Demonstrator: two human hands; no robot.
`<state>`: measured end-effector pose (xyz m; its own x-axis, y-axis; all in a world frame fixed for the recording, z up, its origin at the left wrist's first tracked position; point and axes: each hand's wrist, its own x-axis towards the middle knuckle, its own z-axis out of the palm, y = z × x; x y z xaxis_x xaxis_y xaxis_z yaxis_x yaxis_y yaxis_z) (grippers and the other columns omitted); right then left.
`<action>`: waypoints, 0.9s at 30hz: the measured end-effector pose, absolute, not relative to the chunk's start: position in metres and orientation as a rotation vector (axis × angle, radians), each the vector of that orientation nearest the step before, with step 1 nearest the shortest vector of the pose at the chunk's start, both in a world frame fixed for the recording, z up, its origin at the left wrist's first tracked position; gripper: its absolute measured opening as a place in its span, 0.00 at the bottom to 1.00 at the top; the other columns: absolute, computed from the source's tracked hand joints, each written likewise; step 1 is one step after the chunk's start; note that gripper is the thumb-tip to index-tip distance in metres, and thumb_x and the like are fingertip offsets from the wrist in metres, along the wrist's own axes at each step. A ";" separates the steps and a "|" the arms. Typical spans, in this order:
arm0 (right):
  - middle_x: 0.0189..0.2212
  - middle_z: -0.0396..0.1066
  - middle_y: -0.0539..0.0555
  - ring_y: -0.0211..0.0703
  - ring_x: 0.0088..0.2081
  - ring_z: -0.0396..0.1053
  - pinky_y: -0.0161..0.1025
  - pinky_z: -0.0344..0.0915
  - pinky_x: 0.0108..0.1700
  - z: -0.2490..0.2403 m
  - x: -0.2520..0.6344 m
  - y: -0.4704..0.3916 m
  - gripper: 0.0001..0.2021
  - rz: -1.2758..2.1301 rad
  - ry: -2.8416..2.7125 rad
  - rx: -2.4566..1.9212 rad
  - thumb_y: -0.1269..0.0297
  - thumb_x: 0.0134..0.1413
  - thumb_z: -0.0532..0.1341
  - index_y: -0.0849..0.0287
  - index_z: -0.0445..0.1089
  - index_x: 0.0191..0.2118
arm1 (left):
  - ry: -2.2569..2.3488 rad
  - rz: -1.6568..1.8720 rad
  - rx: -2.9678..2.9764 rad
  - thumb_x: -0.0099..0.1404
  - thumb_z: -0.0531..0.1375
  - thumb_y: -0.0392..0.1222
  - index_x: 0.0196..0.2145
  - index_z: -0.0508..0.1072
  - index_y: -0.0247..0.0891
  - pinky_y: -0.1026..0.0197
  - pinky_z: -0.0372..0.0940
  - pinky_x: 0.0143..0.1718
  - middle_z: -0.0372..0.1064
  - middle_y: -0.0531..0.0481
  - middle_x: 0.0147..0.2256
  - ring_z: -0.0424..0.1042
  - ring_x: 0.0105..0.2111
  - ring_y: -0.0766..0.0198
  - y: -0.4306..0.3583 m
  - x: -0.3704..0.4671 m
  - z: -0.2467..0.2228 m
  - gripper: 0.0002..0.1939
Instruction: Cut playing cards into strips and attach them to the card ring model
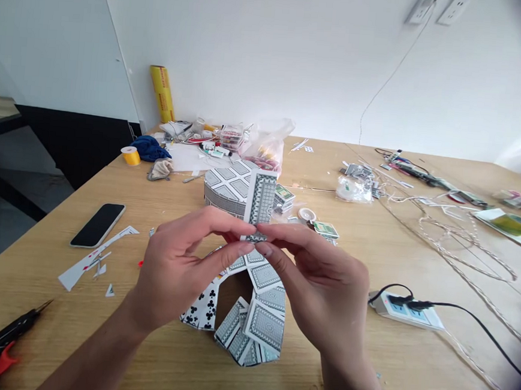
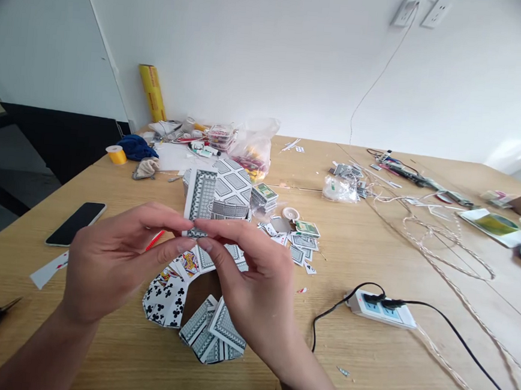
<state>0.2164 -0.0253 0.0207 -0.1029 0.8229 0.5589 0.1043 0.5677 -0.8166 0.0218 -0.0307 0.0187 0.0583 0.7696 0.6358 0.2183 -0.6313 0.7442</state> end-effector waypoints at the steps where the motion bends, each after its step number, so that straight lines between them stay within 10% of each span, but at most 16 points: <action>1: 0.45 0.85 0.49 0.42 0.47 0.82 0.40 0.80 0.48 0.021 0.216 -0.026 0.12 0.746 -1.578 -0.799 0.71 0.65 0.71 0.46 0.84 0.50 | 0.990 1.613 1.898 0.67 0.73 0.32 0.48 0.84 0.51 0.56 0.77 0.44 0.83 0.54 0.43 0.81 0.42 0.60 -0.031 0.022 0.019 0.16; 27: 0.47 0.84 0.50 0.38 0.46 0.81 0.35 0.79 0.48 0.012 0.204 -0.028 0.18 0.219 -1.675 -0.759 0.81 0.65 0.68 0.54 0.81 0.53 | 1.152 1.924 2.327 0.67 0.73 0.31 0.50 0.84 0.47 0.62 0.79 0.39 0.84 0.55 0.43 0.83 0.39 0.65 -0.026 0.025 0.014 0.17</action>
<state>0.2038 -0.0276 0.0119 -0.0626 0.5871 0.8071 0.3602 0.7675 -0.5303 0.0251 -0.0259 0.0139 0.0389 0.4589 0.8876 0.5659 -0.7422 0.3590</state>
